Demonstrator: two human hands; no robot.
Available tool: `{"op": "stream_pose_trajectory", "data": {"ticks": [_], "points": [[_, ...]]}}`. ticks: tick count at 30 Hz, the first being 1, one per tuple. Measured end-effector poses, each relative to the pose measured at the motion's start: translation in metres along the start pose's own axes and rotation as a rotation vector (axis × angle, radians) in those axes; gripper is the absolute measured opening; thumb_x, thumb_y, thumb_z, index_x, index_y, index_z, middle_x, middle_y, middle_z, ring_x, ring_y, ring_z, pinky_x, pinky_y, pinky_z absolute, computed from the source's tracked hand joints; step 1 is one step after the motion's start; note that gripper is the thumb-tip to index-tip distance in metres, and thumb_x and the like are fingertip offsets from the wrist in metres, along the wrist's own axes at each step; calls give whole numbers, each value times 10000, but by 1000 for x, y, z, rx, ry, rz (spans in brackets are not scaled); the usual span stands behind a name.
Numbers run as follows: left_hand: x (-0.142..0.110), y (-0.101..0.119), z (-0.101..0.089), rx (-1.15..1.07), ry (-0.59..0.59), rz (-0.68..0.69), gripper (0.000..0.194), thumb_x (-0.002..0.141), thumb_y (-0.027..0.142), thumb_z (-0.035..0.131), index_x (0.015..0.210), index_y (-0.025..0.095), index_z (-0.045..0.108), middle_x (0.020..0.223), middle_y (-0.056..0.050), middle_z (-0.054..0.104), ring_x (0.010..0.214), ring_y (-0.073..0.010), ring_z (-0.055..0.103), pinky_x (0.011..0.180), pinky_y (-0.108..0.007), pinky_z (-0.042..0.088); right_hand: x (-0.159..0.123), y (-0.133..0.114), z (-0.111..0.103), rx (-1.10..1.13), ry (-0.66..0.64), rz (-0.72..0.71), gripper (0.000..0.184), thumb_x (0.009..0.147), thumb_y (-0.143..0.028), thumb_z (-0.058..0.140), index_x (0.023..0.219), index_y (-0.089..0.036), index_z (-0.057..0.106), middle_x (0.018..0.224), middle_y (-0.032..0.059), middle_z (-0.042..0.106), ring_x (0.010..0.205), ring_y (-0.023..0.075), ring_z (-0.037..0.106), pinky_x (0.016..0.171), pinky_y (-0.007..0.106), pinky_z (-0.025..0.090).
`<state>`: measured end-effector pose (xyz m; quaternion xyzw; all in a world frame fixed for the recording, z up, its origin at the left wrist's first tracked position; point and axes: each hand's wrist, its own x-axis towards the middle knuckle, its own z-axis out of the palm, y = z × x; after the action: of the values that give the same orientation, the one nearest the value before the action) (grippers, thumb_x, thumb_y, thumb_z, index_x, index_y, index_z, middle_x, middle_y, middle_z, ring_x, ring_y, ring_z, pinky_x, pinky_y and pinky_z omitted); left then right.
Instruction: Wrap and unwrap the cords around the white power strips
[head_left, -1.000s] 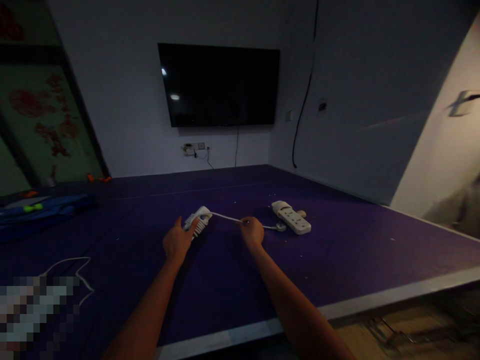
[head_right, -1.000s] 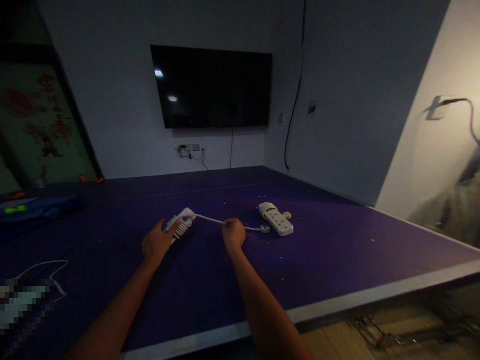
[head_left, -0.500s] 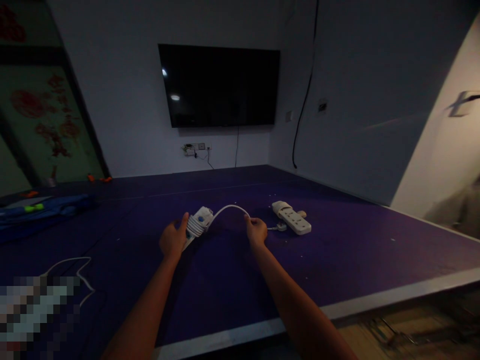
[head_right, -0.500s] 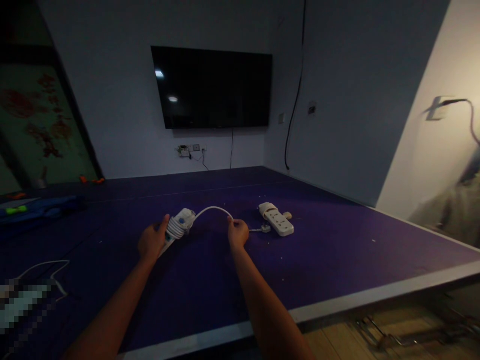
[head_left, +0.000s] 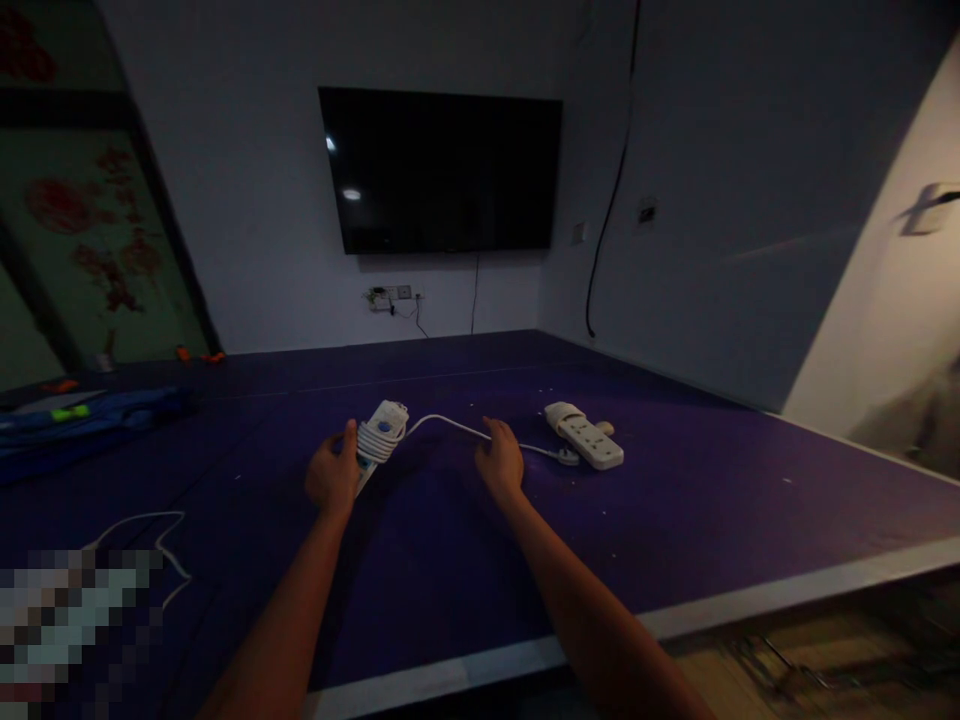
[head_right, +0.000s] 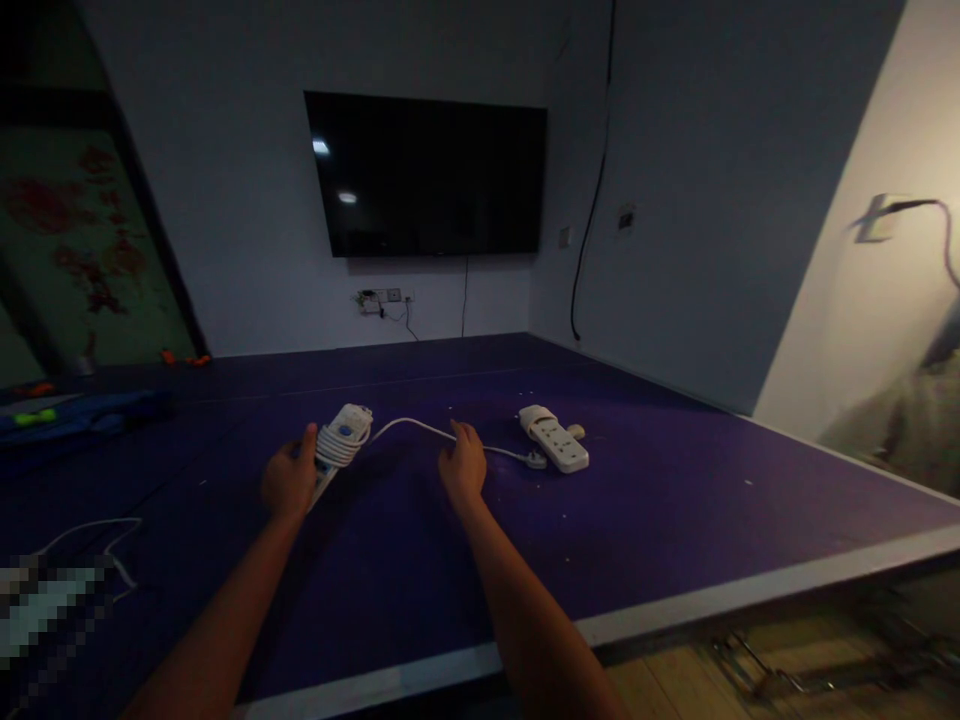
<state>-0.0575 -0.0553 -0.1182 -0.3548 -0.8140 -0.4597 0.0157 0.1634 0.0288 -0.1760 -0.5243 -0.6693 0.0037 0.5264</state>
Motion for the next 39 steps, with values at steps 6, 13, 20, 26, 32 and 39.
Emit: {"op": "stream_pose_trajectory", "data": {"ticks": [6, 13, 20, 26, 32, 39], "points": [[-7, 4, 5, 59, -30, 138, 682, 792, 678, 276, 1072, 176, 643, 937, -139, 687, 891, -314, 624, 727, -378, 444, -5, -24, -1, -155, -264, -461, 417, 865, -189, 441, 1268, -285, 490, 1418, 51, 377, 1276, 233, 346, 985, 438, 348], [-24, 10, 13, 143, -156, 350, 598, 792, 649, 348, 1046, 204, 657, 880, -102, 699, 850, -264, 640, 721, -324, 440, -11, -17, 9, -212, -427, -577, 547, 823, -130, 447, 1360, -216, 391, 1461, 37, 311, 1344, 240, 245, 1084, 437, 236], [-33, 13, 11, 99, -275, 514, 501, 798, 605, 381, 909, 223, 685, 776, -49, 701, 748, -192, 640, 631, -254, 398, -11, -9, 12, -242, -468, -585, 583, 878, -318, 423, 1426, -268, 230, 1484, 29, 256, 1364, 239, 195, 1092, 458, 191], [-33, 5, 16, 50, -329, 808, 538, 764, 646, 383, 839, 197, 668, 679, -43, 677, 639, -165, 619, 574, -243, 374, -5, -12, 19, -341, -480, -509, 614, 850, -326, 487, 1415, -311, 250, 1493, 35, 227, 1366, 247, 194, 1084, 461, 205], [-37, 1, 19, -60, -297, 1005, 573, 762, 673, 341, 772, 193, 654, 659, -48, 668, 610, -160, 607, 574, -252, 397, -7, -18, 13, -256, -493, -573, 667, 817, -376, 556, 1409, -336, 254, 1496, 52, 218, 1370, 261, 172, 1085, 470, 193], [-49, 6, 16, -154, -258, 1132, 591, 787, 655, 289, 740, 182, 641, 670, -66, 668, 624, -171, 604, 599, -271, 407, -13, -20, 19, -171, -567, -688, 406, 842, -386, 528, 1238, -295, 535, 1460, 46, 309, 1359, 262, 201, 1091, 463, 179]]}}
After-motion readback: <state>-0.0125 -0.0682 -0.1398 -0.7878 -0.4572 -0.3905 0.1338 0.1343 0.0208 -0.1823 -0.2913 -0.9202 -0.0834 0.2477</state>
